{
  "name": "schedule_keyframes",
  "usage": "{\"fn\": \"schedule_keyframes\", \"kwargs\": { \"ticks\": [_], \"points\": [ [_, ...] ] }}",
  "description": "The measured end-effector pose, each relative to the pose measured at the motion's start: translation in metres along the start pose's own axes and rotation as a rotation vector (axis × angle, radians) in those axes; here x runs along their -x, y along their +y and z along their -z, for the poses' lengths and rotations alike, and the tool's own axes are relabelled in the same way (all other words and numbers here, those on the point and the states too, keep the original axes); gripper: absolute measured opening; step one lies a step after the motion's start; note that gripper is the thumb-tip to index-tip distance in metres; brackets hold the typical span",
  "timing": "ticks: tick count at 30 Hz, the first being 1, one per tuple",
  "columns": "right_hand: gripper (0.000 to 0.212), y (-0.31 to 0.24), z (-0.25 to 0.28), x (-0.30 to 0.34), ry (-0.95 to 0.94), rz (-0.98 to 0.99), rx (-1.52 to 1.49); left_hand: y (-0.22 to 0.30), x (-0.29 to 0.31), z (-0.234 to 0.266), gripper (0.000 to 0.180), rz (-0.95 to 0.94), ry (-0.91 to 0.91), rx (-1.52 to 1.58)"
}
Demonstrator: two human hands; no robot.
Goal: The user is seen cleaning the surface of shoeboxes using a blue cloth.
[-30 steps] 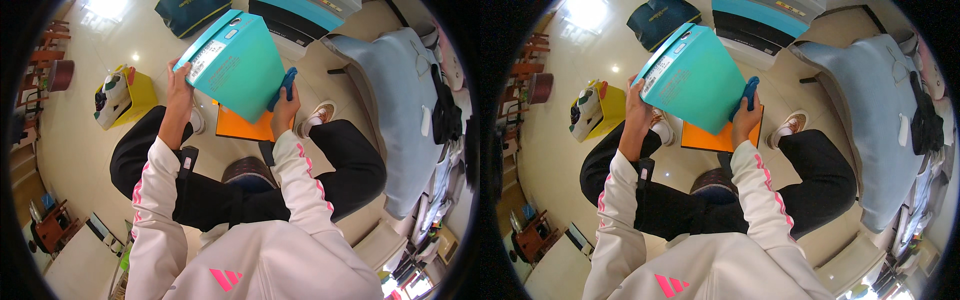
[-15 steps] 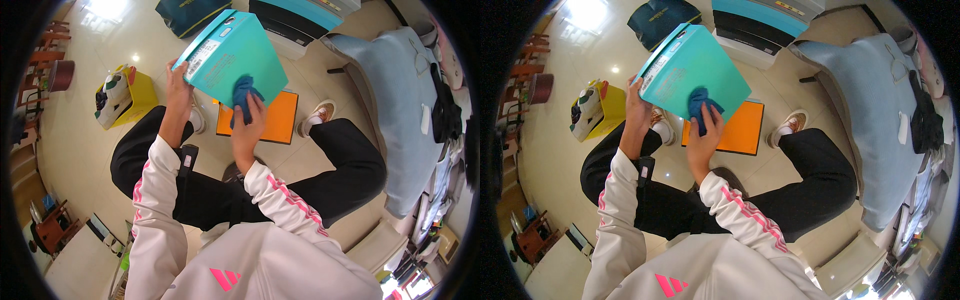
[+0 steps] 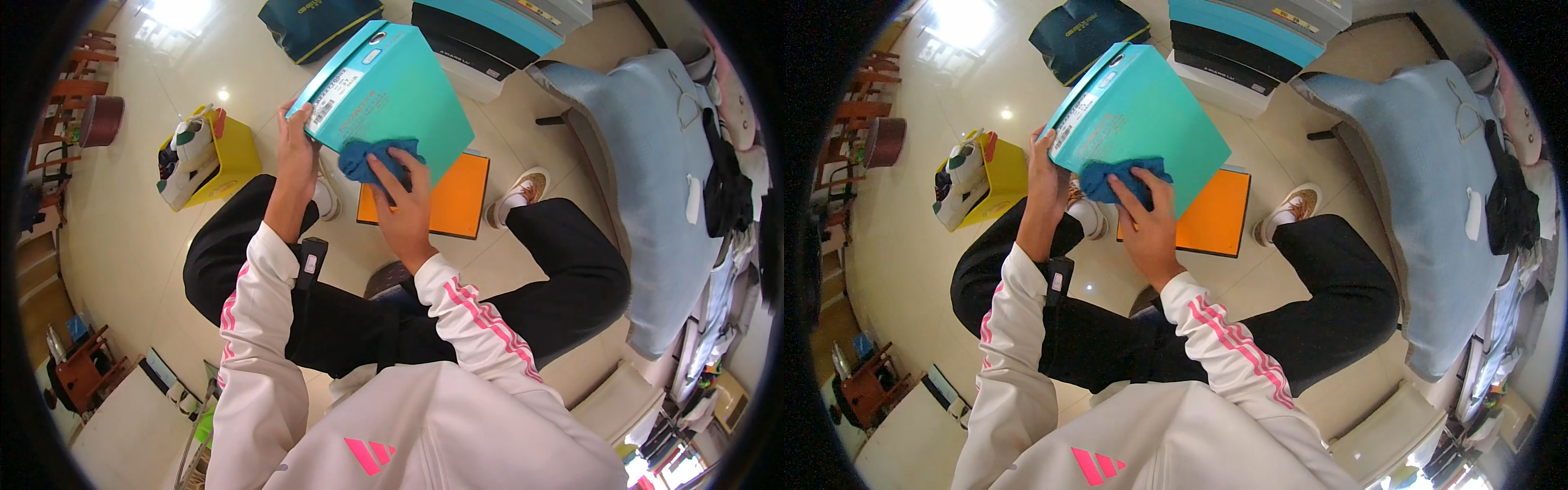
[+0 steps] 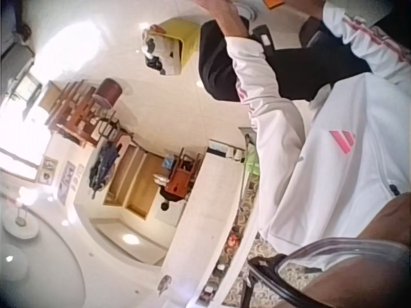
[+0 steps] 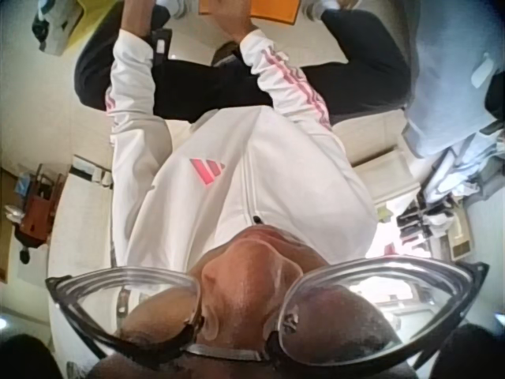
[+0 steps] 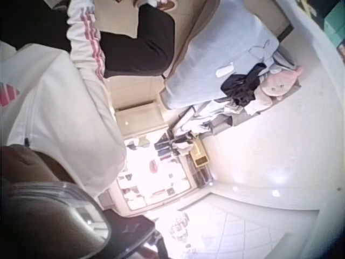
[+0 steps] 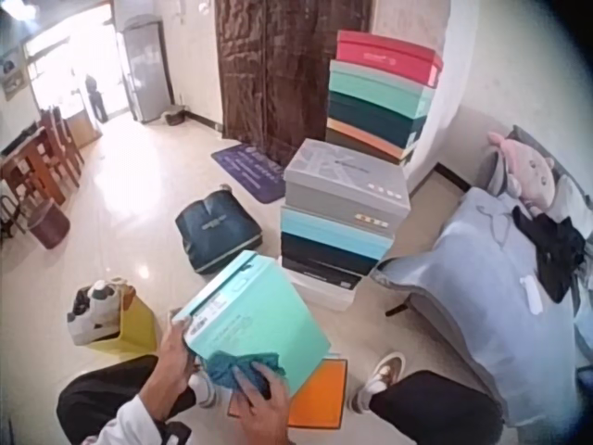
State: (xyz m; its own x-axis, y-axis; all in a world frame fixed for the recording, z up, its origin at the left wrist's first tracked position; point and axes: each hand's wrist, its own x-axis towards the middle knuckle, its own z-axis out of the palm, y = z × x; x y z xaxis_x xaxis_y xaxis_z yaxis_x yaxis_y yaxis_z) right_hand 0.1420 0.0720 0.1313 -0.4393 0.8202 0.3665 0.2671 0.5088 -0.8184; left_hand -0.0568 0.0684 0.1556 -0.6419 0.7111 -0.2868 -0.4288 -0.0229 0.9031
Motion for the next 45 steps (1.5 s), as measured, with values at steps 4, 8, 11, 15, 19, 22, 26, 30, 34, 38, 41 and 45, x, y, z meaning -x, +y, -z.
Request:
{"fn": "schedule_keyframes", "kwargs": {
  "ticks": [4, 8, 11, 15, 19, 22, 26, 30, 34, 38, 41, 45],
  "points": [
    [0.047, 0.04, 0.006, 0.024, 0.041, -0.19, 0.004, -0.004, -0.005, 0.003, 0.051, 0.007, 0.009, -0.006],
    [0.045, 0.065, 0.012, 0.037, 0.156, -0.242, 0.092, -0.009, 0.003, 0.0, 0.075, -0.073, -0.079, -0.007],
    [0.047, 0.073, 0.015, 0.042, 0.139, -0.268, 0.112, -0.011, 0.011, -0.001, 0.094, -0.197, -0.121, -0.077],
    [0.05, 0.074, 0.019, 0.039, 0.126, -0.245, 0.078, -0.002, 0.024, -0.016, 0.118, -0.399, -0.168, -0.348],
    [0.046, 0.083, 0.028, 0.041, 0.1, -0.238, 0.097, 0.024, 0.029, -0.03, 0.124, -0.333, -0.043, -0.348],
    [0.043, 0.144, 0.046, 0.062, 0.264, -0.359, 0.312, 0.044, 0.019, -0.018, 0.12, -0.419, 0.072, -0.358],
    [0.048, 0.165, 0.047, 0.073, 0.271, -0.56, 0.446, 0.079, 0.021, 0.008, 0.109, -0.592, 0.363, -0.48],
    [0.048, 0.148, 0.011, 0.059, 0.167, -0.421, 0.411, 0.098, 0.028, 0.014, 0.11, -0.621, 0.469, -0.408],
    [0.047, 0.118, -0.046, 0.044, 0.018, -0.346, 0.345, 0.091, 0.026, 0.019, 0.109, -0.676, 0.428, -0.435],
    [0.047, 0.093, -0.081, 0.047, -0.156, -0.233, 0.291, 0.083, 0.024, 0.014, 0.107, -0.581, 0.335, -0.341],
    [0.047, 0.095, -0.083, 0.049, -0.216, -0.138, 0.335, 0.081, 0.023, 0.011, 0.106, -0.542, 0.335, -0.314],
    [0.048, 0.129, -0.039, 0.027, -0.134, -0.203, 0.399, 0.082, 0.027, 0.008, 0.108, -0.564, 0.32, -0.326]
  ]
}}
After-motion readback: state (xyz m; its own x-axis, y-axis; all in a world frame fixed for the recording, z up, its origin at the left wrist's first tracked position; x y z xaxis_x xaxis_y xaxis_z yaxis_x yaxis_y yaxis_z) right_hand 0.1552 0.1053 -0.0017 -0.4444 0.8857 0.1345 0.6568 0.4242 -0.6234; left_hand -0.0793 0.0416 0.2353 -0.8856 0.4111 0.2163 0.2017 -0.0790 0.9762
